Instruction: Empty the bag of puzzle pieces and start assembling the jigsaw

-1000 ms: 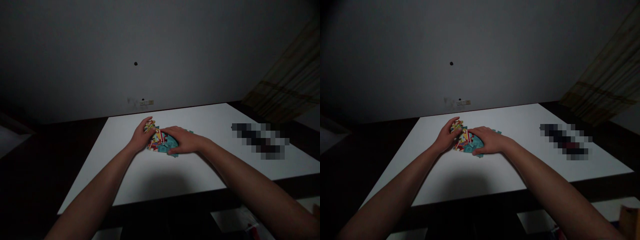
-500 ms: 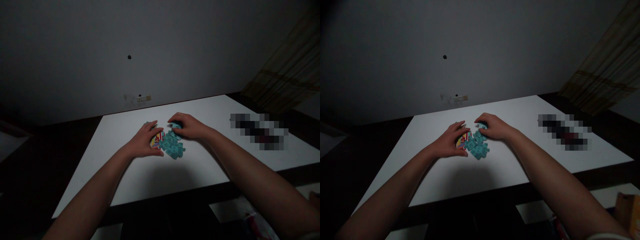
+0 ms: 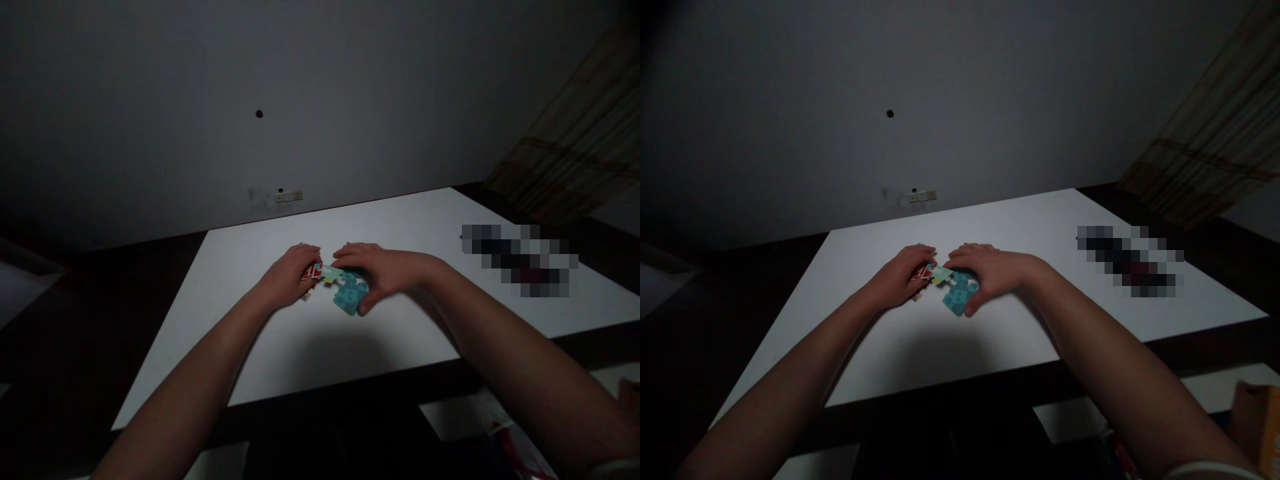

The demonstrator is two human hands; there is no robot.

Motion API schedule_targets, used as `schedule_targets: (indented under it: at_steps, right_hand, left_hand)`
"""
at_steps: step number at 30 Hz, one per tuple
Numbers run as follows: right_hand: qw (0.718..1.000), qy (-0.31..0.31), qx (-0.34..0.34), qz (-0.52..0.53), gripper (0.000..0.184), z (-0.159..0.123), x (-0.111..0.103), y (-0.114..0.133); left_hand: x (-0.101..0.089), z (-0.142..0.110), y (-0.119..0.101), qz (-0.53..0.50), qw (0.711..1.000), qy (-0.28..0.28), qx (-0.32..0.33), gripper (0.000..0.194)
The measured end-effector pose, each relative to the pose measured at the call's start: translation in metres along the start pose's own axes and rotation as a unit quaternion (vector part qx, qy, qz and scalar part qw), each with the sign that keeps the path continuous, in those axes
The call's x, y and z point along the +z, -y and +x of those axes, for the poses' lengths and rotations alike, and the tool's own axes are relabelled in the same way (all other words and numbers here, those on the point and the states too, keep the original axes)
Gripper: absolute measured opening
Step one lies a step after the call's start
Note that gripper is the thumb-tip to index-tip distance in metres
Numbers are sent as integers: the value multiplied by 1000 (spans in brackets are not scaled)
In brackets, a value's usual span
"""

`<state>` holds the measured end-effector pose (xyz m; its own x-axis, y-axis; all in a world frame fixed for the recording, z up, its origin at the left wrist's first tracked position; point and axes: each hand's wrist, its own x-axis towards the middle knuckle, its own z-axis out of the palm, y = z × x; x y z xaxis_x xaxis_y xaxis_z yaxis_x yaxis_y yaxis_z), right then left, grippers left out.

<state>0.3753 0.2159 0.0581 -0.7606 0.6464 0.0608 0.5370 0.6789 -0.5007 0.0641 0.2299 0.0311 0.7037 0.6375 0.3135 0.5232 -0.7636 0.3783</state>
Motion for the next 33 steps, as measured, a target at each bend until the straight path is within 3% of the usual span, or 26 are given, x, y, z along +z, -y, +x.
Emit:
schedule_targets:
  at_steps: [5,13,19,24,30,33]
  right_hand:
    - [1000,-2,-11,5,66,6,8,9]
    - [989,-108,58,79,52,6,-2,8]
    - [957,-210,126,157,43,3,-3,-9]
    - [945,-271,136,120,34,-1,-12,-21]
    - [952,-270,128,69,24,-5,-19,-26]
    - [955,-262,132,44,30,-5,-18,-25]
  left_hand:
    - [-2,-2,7,-47,996,-52,-56,48]
    - [-9,-4,17,-88,979,-146,-111,50]
    - [-5,-4,38,-146,953,-219,-148,53]
    - [-5,-4,50,-168,940,-241,-174,53]
    - [-2,-4,54,-206,916,-265,-222,43]
    - [-2,-4,54,-217,906,-278,-235,38]
